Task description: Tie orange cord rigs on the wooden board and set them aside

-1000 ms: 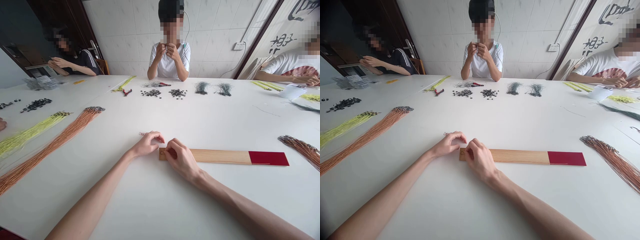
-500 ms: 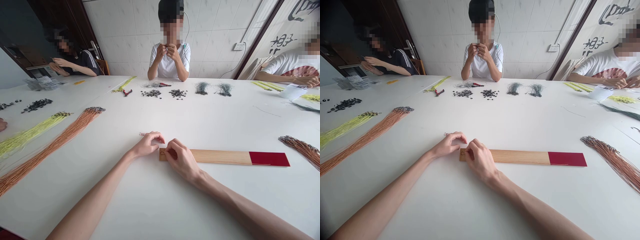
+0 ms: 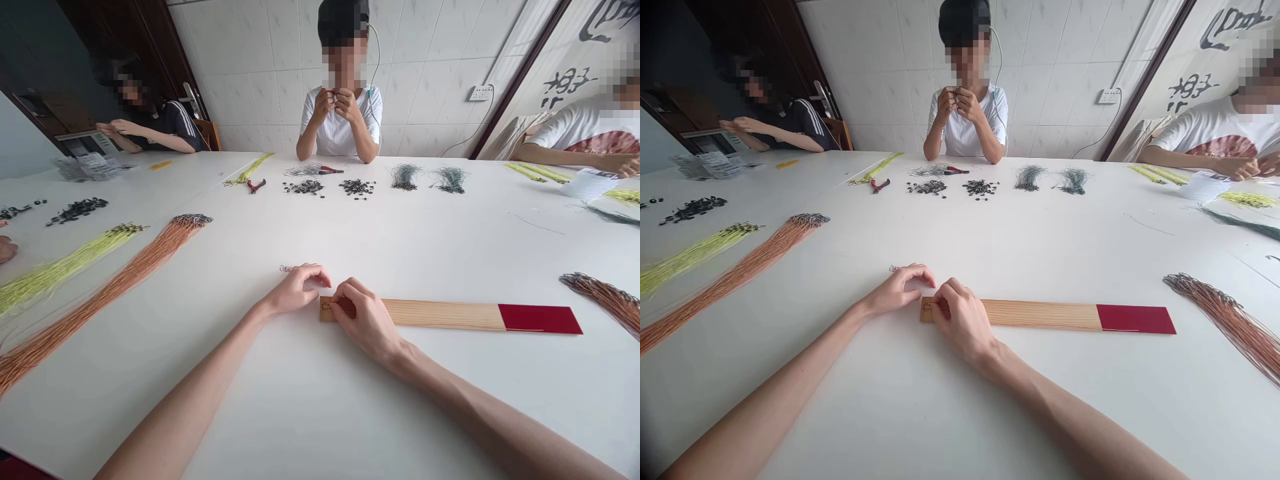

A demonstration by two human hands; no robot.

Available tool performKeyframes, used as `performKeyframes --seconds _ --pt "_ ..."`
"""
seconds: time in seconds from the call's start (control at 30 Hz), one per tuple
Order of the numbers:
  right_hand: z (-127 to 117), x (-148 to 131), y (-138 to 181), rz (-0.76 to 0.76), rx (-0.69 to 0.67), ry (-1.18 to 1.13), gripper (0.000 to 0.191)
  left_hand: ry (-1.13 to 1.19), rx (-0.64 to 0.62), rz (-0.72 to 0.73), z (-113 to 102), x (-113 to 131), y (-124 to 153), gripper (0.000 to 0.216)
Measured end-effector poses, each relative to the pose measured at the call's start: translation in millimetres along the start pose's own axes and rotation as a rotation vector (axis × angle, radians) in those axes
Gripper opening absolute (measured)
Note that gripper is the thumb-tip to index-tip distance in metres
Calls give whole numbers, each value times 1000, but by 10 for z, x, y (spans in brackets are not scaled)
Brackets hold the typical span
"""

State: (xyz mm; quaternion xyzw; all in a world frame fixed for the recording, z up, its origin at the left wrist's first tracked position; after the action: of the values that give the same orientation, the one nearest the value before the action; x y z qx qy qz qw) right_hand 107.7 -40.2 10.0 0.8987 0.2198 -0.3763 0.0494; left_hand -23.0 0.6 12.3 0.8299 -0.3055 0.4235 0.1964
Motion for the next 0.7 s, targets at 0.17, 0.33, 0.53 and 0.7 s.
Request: performKeyframes --seconds 0.17,0.33,0.53,0.7 --pt "8 27 -7 -4 4 -6 13 6 -20 11 4 -10 -1 33" --pt "12 54 -5 -16 11 -12 13 -95 -111 54 -9 65 10 28" --pt "12 67 -23 -28 5 -27 14 -181 -259 51 4 141 42 28" --pt "22 65 -33 -73 20 16 16 -214 -237 54 5 155 38 25"
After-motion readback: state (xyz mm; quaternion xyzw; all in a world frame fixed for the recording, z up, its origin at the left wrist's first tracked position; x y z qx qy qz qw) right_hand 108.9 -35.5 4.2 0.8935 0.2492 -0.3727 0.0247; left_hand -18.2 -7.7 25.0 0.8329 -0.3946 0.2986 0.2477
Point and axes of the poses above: each hand's wrist, its own y-axis away from the middle knuckle, its own z-axis out of the palm, x = y × z, the point moved 5 cm from there along -y, towards the middle knuckle, and after that the axes turned 12 degrees about -x, right-handed, at the moved point
